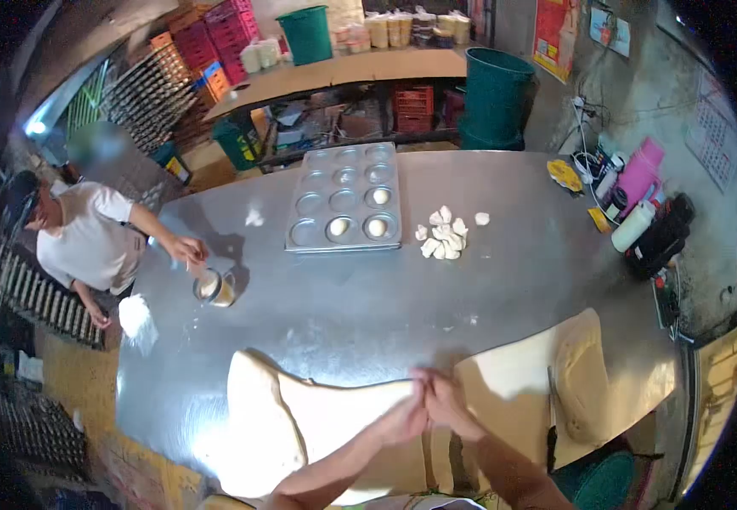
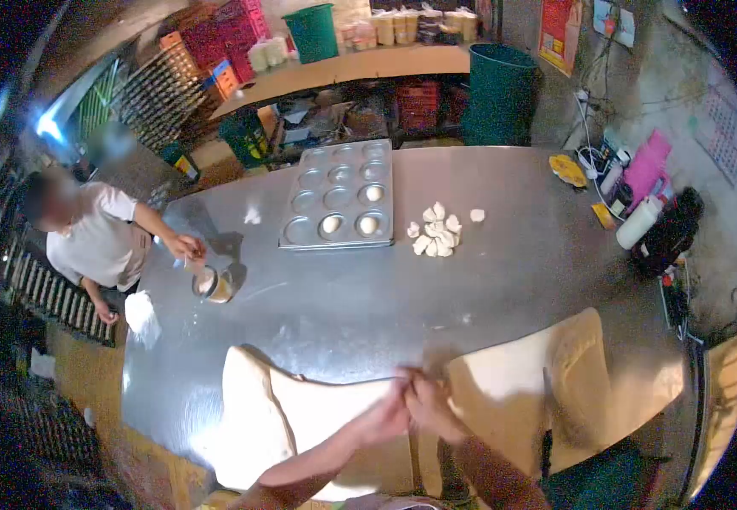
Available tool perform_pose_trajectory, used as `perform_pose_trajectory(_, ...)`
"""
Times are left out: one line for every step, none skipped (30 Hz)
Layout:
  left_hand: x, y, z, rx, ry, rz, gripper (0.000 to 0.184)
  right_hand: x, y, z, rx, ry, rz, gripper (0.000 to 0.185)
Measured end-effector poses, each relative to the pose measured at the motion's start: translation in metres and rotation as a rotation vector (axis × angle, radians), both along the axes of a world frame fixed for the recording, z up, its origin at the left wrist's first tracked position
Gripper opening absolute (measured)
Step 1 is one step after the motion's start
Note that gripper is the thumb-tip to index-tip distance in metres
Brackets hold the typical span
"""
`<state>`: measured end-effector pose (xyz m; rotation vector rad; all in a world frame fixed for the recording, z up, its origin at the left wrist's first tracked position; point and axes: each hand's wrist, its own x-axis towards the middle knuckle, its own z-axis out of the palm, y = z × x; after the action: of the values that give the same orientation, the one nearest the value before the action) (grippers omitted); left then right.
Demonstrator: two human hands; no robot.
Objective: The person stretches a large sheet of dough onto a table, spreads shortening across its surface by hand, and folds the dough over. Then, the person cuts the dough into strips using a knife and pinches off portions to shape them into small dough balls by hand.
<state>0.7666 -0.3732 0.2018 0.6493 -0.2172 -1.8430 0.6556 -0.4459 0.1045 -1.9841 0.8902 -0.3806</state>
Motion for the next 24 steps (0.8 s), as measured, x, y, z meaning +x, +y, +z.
perform_pose_trajectory(-0.005, 0.021, -0.007, -0.006, -0.004, 0.012, 0.072, -0.012, 0.005, 0.002, -0.006, -0.004, 0.012, 0.037)
perform_pose_trajectory(-0.005, 0.058, -0.023, 0.008, -0.11, -0.258, 0.072, -0.023, 0.01, 0.016, 0.058, 0.01, 0.024, 0.032)
perform_pose_trajectory(-0.003, 0.085, -0.024, 0.034, -0.214, -0.534, 0.075, -0.033, 0.017, 0.025, 0.132, 0.024, 0.031, 0.027)
perform_pose_trajectory(-0.001, 0.105, -0.026, 0.049, -0.211, -0.534, 0.075, -0.033, 0.007, 0.026, 0.229, 0.093, -0.089, 0.025)
perform_pose_trajectory(-0.003, 0.122, -0.022, 0.061, -0.371, -0.563, 0.071, -0.032, -0.013, 0.025, 0.331, 0.175, -0.216, 0.024)
perform_pose_trajectory(-0.011, 0.139, -0.018, 0.072, -0.517, -0.599, 0.066, -0.036, -0.029, 0.024, 0.223, 0.121, -0.222, 0.03)
perform_pose_trajectory(-0.017, 0.149, -0.015, 0.072, -0.674, -0.635, 0.062, -0.037, -0.044, 0.028, 0.107, 0.06, -0.229, 0.037)
perform_pose_trajectory(-0.021, 0.154, -0.012, 0.064, -0.845, -0.665, 0.058, -0.036, -0.053, 0.04, 0.152, 0.197, -0.208, 0.047)
perform_pose_trajectory(-0.026, 0.161, -0.011, 0.078, -0.827, -0.518, 0.052, -0.03, -0.057, 0.04, 0.165, 0.351, -0.098, 0.047)
perform_pose_trajectory(-0.031, 0.163, -0.012, 0.085, -0.813, -0.365, 0.047, -0.024, -0.06, 0.034, 0.168, 0.499, 0.015, 0.047)
perform_pose_trajectory(-0.038, 0.164, -0.014, 0.082, -0.817, -0.369, 0.047, -0.022, -0.05, 0.031, 0.167, 0.495, 0.01, 0.047)
perform_pose_trajectory(-0.044, 0.166, -0.018, 0.098, -0.842, -0.224, 0.047, -0.021, -0.035, 0.027, -0.173, 0.561, 0.106, 0.045)
perform_pose_trajectory(-0.053, 0.169, -0.019, 0.116, -0.86, -0.072, 0.048, -0.025, -0.022, 0.019, -0.515, 0.619, 0.209, 0.044)
perform_pose_trajectory(-0.064, 0.173, -0.018, 0.119, -0.857, -0.061, 0.048, -0.028, -0.014, -0.004, -0.561, 0.544, 0.163, 0.036)
perform_pose_trajectory(-0.074, 0.174, -0.015, 0.126, -0.873, -0.061, 0.048, -0.027, -0.008, -0.025, -0.611, 0.461, 0.12, 0.029)
perform_pose_trajectory(-0.082, 0.173, -0.011, 0.13, -0.894, -0.056, 0.049, -0.033, -0.004, -0.02, -0.628, 0.447, 0.131, 0.029)
perform_pose_trajectory(-0.088, 0.173, -0.006, 0.137, -0.919, -0.05, 0.049, -0.045, -0.001, -0.013, -0.449, 0.337, 0.174, 0.022)
perform_pose_trajectory(-0.091, 0.174, -0.001, 0.142, -0.948, -0.044, 0.05, -0.054, 0.002, -0.007, -0.272, 0.225, 0.218, 0.016)
perform_pose_trajectory(-0.094, 0.178, -0.006, 0.115, -0.976, -0.037, 0.054, -0.066, 0.013, -0.011, -0.152, 0.084, 0.202, 0.014)
perform_pose_trajectory(-0.095, 0.18, -0.013, 0.085, -1.004, -0.029, 0.059, -0.082, 0.026, 0.014, -0.064, 0.038, 0.266, 0.015)
perform_pose_trajectory(-0.094, 0.179, -0.019, 0.074, -1.014, -0.003, 0.059, -0.098, 0.043, 0.04, -0.041, 0.014, 0.294, 0.015)
perform_pose_trajectory(-0.092, 0.178, -0.023, -0.041, -1.357, -0.067, 0.067, -0.114, 0.059, 0.074, -0.016, -0.006, 0.32, 0.016)
perform_pose_trajectory(-0.091, 0.176, -0.029, -0.156, -1.694, -0.142, 0.075, -0.127, 0.072, 0.104, -0.058, -0.093, 0.364, 0.017)
perform_pose_trajectory(-0.089, 0.172, -0.048, -0.267, -1.748, -0.077, 0.085, -0.138, 0.081, 0.135, -0.103, -0.193, 0.374, 0.016)
